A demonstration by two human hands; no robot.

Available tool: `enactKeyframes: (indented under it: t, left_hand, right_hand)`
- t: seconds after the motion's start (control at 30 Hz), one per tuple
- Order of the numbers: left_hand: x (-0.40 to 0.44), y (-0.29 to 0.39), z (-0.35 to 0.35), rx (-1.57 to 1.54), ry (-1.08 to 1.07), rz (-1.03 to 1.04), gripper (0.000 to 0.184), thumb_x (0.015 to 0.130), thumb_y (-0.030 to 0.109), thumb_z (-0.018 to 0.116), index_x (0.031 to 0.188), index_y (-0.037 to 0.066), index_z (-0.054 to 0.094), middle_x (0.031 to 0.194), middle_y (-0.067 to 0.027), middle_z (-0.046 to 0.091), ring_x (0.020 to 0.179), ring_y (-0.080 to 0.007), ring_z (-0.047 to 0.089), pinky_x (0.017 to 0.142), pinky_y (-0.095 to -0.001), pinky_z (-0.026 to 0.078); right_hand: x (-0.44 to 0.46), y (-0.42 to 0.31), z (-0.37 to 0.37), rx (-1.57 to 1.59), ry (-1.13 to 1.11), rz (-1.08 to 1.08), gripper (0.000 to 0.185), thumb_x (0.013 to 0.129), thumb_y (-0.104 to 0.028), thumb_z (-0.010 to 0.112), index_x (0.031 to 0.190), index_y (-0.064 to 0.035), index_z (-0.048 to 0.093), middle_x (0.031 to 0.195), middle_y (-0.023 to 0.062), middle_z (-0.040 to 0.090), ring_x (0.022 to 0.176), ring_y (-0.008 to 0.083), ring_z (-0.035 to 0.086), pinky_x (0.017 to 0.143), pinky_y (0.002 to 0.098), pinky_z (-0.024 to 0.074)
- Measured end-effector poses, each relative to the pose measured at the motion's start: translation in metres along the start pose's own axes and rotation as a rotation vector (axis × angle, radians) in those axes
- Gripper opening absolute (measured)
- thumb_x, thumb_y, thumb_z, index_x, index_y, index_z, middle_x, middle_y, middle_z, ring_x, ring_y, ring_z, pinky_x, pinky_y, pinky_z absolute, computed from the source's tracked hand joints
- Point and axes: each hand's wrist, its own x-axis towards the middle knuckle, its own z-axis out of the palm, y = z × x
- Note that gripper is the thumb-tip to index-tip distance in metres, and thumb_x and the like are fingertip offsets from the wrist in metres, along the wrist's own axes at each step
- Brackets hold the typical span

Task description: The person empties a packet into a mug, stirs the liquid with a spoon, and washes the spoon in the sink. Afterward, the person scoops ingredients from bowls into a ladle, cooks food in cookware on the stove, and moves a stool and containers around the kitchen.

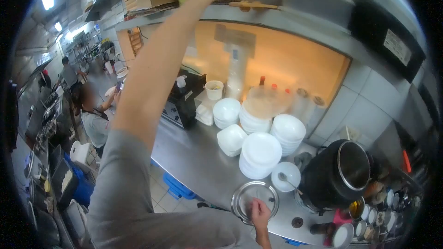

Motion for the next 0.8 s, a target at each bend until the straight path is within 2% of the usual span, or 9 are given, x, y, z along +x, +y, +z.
enactKeyframes:
  t: [0.2,0.23,0.4,0.43,0.5,0.57,0.63,0.67,0.8]
  left_hand:
    - [-0.027,-0.016,0.035,-0.107,-0.194,-0.194,0.097,0.068,0.024,0.084,0.142,-0.009,0.032,0.125,-0.0319,0.055,0.121,-0.0412,0.055,0.102,-0.0441,0.046]
    - [-0.035,0.002,0.023,-0.259,-0.049,-0.034,0.1,0.069,0.033,0.084,0.144,-0.008,0.032,0.129,-0.0307,0.054,0.122,-0.0417,0.054,0.102,-0.0446,0.046]
    - [-0.111,0.047,0.011,-0.396,0.316,-0.07,0.079,0.078,0.01,0.06,0.145,-0.014,0.025,0.151,-0.0379,0.021,0.141,-0.05,0.027,0.118,-0.0488,0.027]
    - [-0.137,0.06,-0.01,-0.417,0.309,-0.047,0.075,0.08,0.005,0.055,0.145,-0.015,0.024,0.156,-0.0393,0.014,0.144,-0.0516,0.022,0.121,-0.0497,0.023]
    - [-0.204,0.069,-0.08,-0.452,0.006,-0.086,0.073,0.087,0.004,0.053,0.153,-0.004,0.022,0.157,-0.0325,0.022,0.145,-0.0479,0.026,0.12,-0.0433,0.026]
    - [-0.27,0.046,-0.116,-0.218,0.011,-0.359,0.074,0.088,0.001,0.052,0.154,-0.002,0.02,0.158,-0.0313,0.019,0.149,-0.0442,0.018,0.121,-0.0435,0.019]
    - [-0.331,0.043,-0.184,-0.096,0.103,-0.541,0.074,0.086,-0.007,0.05,0.154,0.0,0.022,0.16,-0.0301,0.014,0.151,-0.0429,0.012,0.122,-0.0415,0.016]
    - [-0.362,0.06,-0.226,0.017,0.022,-0.614,0.072,0.09,-0.003,0.049,0.155,0.001,0.02,0.162,-0.0279,0.012,0.153,-0.0402,0.009,0.122,-0.0433,0.014]
    - [-0.54,0.096,-0.384,0.438,-0.16,-0.894,0.069,0.091,-0.002,0.052,0.154,0.004,0.026,0.162,-0.0241,0.018,0.153,-0.039,0.012,0.122,-0.0449,0.017]
  right_hand:
    - [-0.017,-0.009,-0.026,0.063,0.018,0.064,0.02,0.099,-0.014,0.061,0.11,0.002,0.067,0.088,0.0057,0.069,0.074,0.0099,0.062,0.067,0.0243,0.051]
    - [-0.018,-0.007,-0.029,0.088,0.077,0.089,0.02,0.1,-0.014,0.06,0.11,0.0016,0.067,0.089,0.0066,0.069,0.074,0.0101,0.062,0.067,0.0245,0.051]
    - [0.018,0.035,-0.025,0.167,-0.095,0.013,0.022,0.101,-0.017,0.058,0.11,0.0016,0.066,0.087,0.0081,0.067,0.073,0.0121,0.061,0.066,0.0257,0.0505]
    - [0.026,0.035,-0.019,0.213,-0.069,0.037,0.024,0.102,-0.019,0.059,0.11,0.0025,0.066,0.085,0.0073,0.066,0.072,0.0133,0.06,0.066,0.0263,0.0497]
    - [0.041,0.022,-0.008,0.098,-0.295,0.005,0.025,0.102,-0.02,0.058,0.111,0.0024,0.066,0.084,0.0074,0.066,0.071,0.0136,0.06,0.065,0.0268,0.05]
    - [0.056,0.018,0.001,-0.007,-0.473,-0.05,0.026,0.102,-0.02,0.057,0.111,0.0024,0.065,0.084,0.0075,0.066,0.07,0.0139,0.061,0.064,0.0272,0.0503]
    - [0.081,0.025,0.027,-0.211,-0.736,-0.232,0.027,0.103,-0.021,0.056,0.111,0.0029,0.065,0.084,0.0077,0.066,0.07,0.0138,0.061,0.063,0.0278,0.0506]
    - [0.093,0.031,0.042,-0.309,-0.67,-0.576,0.026,0.103,-0.02,0.055,0.111,0.0029,0.065,0.083,0.0078,0.066,0.069,0.014,0.061,0.064,0.0279,0.0507]
    - [0.104,-0.007,0.1,-0.083,-0.682,-0.219,0.026,0.103,-0.019,0.055,0.115,0.0031,0.064,0.085,0.0087,0.065,0.069,0.0132,0.059,0.063,0.0273,0.05]
